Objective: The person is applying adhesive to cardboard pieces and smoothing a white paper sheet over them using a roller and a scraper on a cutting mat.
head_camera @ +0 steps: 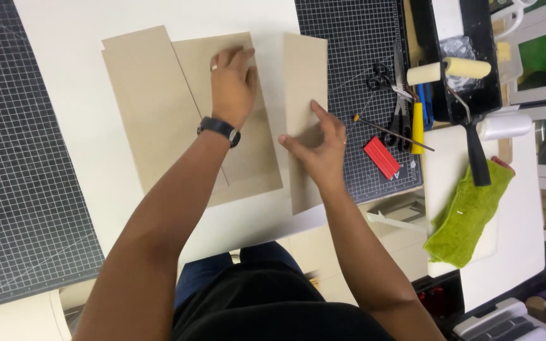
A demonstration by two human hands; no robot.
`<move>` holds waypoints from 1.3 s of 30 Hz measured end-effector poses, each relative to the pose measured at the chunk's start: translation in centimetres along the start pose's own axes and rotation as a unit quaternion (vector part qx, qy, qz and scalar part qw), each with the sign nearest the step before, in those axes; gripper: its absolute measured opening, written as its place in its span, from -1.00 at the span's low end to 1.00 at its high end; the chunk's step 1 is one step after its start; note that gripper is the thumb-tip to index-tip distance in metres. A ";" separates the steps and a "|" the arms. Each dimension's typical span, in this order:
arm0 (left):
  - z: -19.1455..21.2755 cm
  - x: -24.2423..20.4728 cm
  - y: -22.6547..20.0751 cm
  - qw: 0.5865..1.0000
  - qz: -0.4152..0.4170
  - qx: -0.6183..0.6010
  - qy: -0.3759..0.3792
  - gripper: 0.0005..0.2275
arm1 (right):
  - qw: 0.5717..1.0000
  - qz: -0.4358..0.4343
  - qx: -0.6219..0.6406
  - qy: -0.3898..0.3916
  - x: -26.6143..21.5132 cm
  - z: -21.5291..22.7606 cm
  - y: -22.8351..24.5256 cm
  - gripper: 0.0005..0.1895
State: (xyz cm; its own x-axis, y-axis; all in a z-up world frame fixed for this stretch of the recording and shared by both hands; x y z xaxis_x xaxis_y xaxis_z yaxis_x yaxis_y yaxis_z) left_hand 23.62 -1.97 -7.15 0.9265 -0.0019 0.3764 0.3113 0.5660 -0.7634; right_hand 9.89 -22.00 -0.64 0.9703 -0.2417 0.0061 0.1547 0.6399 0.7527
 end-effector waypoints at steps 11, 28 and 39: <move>-1.8 1.5 1.7 0.981 -0.069 0.180 -0.034 -0.69 | 0.974 -0.015 -0.223 -0.046 3.6 -5.8 -2.5 -0.04; -1.4 0.9 1.7 0.980 -0.093 0.164 -0.069 -0.57 | 0.968 0.015 -0.244 -0.050 4.7 -6.6 -2.4 -0.06; -1.4 0.9 1.9 0.983 -0.088 0.148 -0.065 -0.56 | 0.969 0.046 -0.232 -0.068 4.5 -6.5 -2.4 -0.08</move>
State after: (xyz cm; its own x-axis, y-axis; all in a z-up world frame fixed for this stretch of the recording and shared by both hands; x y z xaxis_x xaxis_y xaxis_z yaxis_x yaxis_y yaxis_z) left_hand 25.40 -2.05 -9.02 0.8233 -0.0262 0.5670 0.3707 0.7812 -0.5023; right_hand 15.11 -19.86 -6.69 0.9556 -0.2417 0.1685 0.1664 0.9146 0.3686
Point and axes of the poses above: each hand's wrist, its own x-axis towards the middle knuckle, its own z-axis out of the back of the hand, y = z × x, the point moved 10 cm from there along x, towards the middle knuckle, and after that the axes turned 1 degree about z, right-handed, at the moved point
